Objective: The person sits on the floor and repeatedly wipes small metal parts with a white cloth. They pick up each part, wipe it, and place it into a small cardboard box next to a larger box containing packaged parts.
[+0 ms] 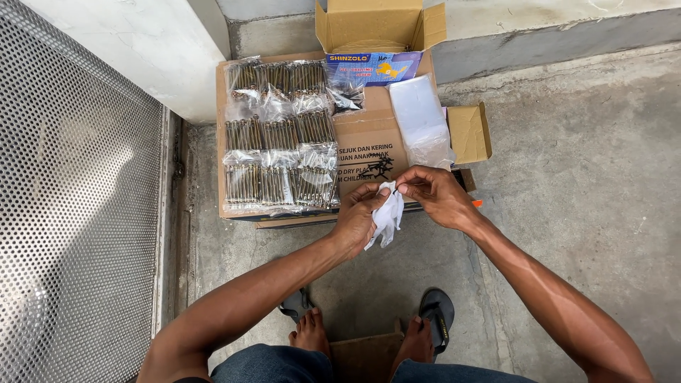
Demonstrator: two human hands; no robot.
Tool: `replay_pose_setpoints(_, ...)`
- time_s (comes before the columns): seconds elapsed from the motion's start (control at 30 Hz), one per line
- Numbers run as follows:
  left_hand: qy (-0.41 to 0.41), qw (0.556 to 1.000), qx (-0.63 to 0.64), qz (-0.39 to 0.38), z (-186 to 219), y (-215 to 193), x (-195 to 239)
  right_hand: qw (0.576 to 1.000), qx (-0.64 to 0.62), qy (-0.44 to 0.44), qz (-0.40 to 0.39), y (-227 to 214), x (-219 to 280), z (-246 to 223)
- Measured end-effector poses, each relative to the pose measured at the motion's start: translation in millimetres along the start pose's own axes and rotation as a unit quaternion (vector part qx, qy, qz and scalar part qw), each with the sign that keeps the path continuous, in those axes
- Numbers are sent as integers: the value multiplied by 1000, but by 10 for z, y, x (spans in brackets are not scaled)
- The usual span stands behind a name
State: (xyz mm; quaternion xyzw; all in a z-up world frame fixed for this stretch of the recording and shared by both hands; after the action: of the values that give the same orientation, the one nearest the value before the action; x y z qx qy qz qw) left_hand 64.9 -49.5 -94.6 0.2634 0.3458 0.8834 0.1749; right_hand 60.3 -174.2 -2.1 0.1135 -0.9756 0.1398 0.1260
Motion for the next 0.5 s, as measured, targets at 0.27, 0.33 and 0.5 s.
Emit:
replay_pose_setpoints(0.27,19,1000,-9,-10,128,155,49,993,-95,-33,55,0,1,43)
replay_pose_setpoints(0.33,23,999,-15,-15,157,177,24,992,-104,-41,65,-32,-12,27)
replay_pose_setpoints(0.5,38,998,-46,-15,220,140,-39,986,-165,-8,2,13,-30,25)
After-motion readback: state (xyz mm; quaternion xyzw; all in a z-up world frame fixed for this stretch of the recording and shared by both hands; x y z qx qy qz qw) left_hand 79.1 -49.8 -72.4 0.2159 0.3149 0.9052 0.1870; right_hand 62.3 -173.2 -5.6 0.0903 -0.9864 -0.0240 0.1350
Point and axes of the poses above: each hand's wrist, its own x-axis away from the middle knuckle, its own y-axis out of the palm, z = x × y, the point moved 9 cm from there along -x, towards the middle knuckle, and after that the axes turned 8 degrees about -z, right-handed, at the moved point
